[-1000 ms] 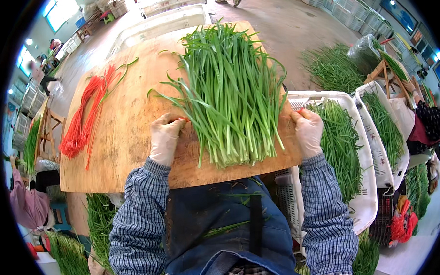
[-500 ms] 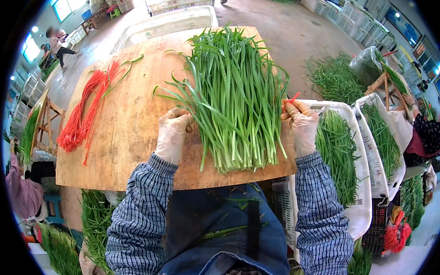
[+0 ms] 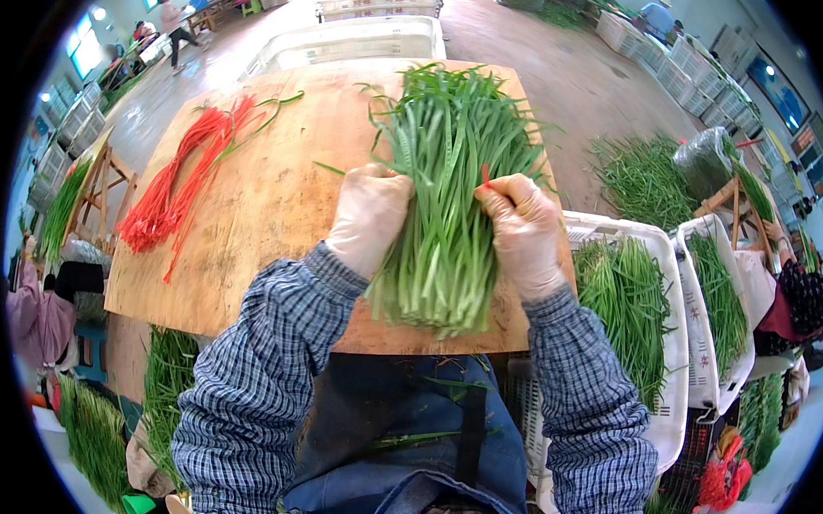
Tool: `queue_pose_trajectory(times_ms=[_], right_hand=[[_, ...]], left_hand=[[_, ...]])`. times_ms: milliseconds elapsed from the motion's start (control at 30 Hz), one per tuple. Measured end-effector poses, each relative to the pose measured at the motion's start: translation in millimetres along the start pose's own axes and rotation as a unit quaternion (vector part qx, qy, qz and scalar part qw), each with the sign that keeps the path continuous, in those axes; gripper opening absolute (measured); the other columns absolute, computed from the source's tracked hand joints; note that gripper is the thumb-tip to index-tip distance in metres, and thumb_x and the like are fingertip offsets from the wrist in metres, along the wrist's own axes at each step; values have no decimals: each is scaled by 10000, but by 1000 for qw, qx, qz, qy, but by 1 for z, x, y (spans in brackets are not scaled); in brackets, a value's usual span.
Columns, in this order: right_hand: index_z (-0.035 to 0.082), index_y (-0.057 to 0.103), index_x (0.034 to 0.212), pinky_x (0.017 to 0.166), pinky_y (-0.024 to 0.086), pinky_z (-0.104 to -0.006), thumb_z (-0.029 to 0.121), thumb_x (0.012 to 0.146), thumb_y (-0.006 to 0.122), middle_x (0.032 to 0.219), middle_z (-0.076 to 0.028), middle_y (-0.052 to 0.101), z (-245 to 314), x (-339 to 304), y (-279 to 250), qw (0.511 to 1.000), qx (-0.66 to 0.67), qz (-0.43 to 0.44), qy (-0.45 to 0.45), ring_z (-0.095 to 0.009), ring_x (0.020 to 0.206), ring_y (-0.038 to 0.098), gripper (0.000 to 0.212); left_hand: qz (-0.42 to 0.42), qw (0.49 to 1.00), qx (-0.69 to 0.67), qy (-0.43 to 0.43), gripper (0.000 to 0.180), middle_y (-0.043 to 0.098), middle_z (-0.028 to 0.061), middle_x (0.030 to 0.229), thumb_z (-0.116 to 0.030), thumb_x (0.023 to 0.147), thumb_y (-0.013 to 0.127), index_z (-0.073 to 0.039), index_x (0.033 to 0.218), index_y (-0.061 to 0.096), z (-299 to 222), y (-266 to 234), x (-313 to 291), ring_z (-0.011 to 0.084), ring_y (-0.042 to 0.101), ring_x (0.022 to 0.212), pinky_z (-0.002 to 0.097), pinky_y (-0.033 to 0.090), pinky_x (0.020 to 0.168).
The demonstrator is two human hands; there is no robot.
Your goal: The person gathers bunches of green chives, secures them with red plastic ties by hand, and places the completed bunches into a nearby basket.
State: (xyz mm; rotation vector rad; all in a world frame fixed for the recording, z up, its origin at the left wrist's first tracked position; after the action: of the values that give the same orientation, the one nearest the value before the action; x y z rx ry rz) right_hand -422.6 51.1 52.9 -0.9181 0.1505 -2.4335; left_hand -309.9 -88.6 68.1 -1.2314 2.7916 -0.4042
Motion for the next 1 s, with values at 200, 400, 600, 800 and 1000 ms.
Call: queue_pose_trajectory(times_ms=[200,400,600,800,1000], right_hand=[[42,549,750,516,425,-340,19,764,616,676,-127,520,-1,-26,42,992,-40,-88,-86,-306,590,542,72],[17,587,792,508,406,-272,33,797,619,666,-56,563,-6,-30,44,963,175,-144,143,-152,557,509,36],[2,598,797,603,404,-216,12,797,618,698,-16,563,5,-34,48,955,202,-136,172,-78,639,482,23],[-2,604,802,599,396,-214,5,797,612,695,-5,560,7,-28,52,956,198,-117,181,-70,648,476,12],[-4,606,781,555,360,-199,29,797,620,657,19,544,18,-13,63,964,187,-92,165,-48,617,450,39]], left_hand=[[-142,924,328,135,157,591,202,759,-146,732,556,-7,801,578,-9,24,-19,349,598,693,414,480,645],[-183,865,419,209,175,577,169,827,-135,700,576,-29,838,561,7,20,-18,338,597,704,410,495,624],[-200,881,383,190,167,582,162,831,-137,708,577,-30,835,561,12,19,-16,334,598,683,417,495,612],[-207,905,340,147,141,584,173,805,-131,716,575,-21,802,559,21,14,-14,344,592,695,415,484,630],[-225,943,220,111,123,586,196,702,-111,728,568,10,713,554,31,11,-15,346,588,681,399,468,629]])
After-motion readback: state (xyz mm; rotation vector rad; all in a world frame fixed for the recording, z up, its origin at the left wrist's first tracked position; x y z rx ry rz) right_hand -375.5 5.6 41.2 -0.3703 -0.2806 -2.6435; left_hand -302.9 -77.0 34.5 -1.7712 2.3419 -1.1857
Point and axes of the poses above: each hand's wrist, its own x-axis towards the middle knuckle, its own y-axis out of the palm, z = x × y, the point moved 2 cm from there along x, towards the middle knuckle
